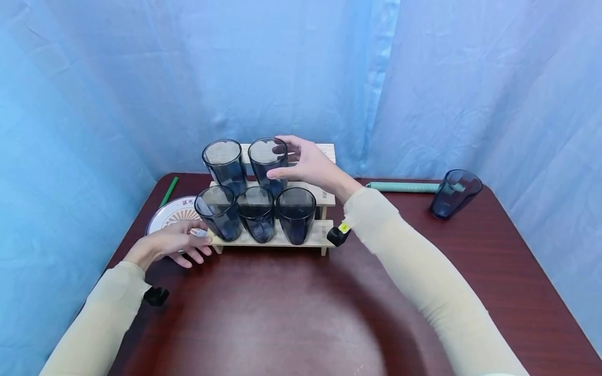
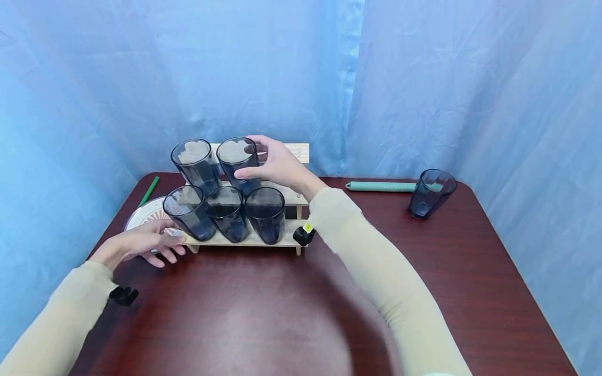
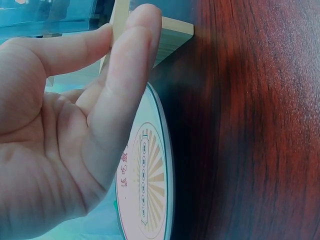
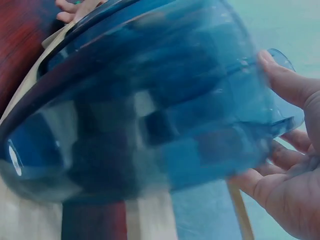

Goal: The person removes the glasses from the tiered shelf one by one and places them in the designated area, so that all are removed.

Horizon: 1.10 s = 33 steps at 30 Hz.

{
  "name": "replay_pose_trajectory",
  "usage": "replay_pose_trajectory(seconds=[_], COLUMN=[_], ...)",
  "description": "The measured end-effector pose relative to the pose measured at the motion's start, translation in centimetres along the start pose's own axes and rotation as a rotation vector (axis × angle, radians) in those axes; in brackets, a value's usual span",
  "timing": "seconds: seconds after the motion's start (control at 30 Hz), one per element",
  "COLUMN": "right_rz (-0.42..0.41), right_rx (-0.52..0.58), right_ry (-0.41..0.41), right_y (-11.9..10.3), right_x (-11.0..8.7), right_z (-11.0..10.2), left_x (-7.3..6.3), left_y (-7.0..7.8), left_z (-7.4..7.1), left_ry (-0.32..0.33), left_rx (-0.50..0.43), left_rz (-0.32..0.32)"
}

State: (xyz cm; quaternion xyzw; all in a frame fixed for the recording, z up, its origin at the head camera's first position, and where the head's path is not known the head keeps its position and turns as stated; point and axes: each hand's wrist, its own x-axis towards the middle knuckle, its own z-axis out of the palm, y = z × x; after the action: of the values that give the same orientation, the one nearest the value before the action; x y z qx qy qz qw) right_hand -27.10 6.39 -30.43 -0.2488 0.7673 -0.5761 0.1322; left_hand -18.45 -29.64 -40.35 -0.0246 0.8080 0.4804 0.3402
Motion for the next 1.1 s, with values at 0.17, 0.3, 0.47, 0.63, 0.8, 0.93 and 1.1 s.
replay_pose_trajectory(seconds=[0.17, 0.3, 0.47, 0.63, 0.8, 0.93, 1.1], right_rz=[0.014, 0.011, -0.010, 0.007, 0.037, 0.047, 0.074], right_rx=[-0.015, -0.023, -0.012, 0.000, -0.030, 0.047, -0.007], right_ry=[0.056, 0.102, 0.159, 0.231, 0.340, 0.426, 0.516], right_y=[-0.7, -1.3, -2.0, -2.0, -0.9, 0.5, 3.2], right_x=[-1.6, -3.3, -5.7, -8.4, -11.2, -13.5, -15.4], right_z=[-1.7, -3.5, -6.0, -8.6, -11.0, -12.6, -13.4], left_x=[-0.1, -0.2, -0.5, -0.8, -0.9, -1.0, -1.4], left_y=[0.1, 0.1, 0.1, -0.1, -0.2, -0.3, -0.5], left_z=[0.0, 0.1, -0.1, -0.2, -0.2, -0.2, -0.2], left_ry=[-0.001, -0.002, 0.003, 0.002, -0.002, -0.005, -0.008], left_rx=[0.005, 0.002, 0.007, 0.005, -0.002, -0.009, -0.010], left_rz=[-0.002, -0.007, -0.002, 0.001, -0.001, 0.000, 0.003])
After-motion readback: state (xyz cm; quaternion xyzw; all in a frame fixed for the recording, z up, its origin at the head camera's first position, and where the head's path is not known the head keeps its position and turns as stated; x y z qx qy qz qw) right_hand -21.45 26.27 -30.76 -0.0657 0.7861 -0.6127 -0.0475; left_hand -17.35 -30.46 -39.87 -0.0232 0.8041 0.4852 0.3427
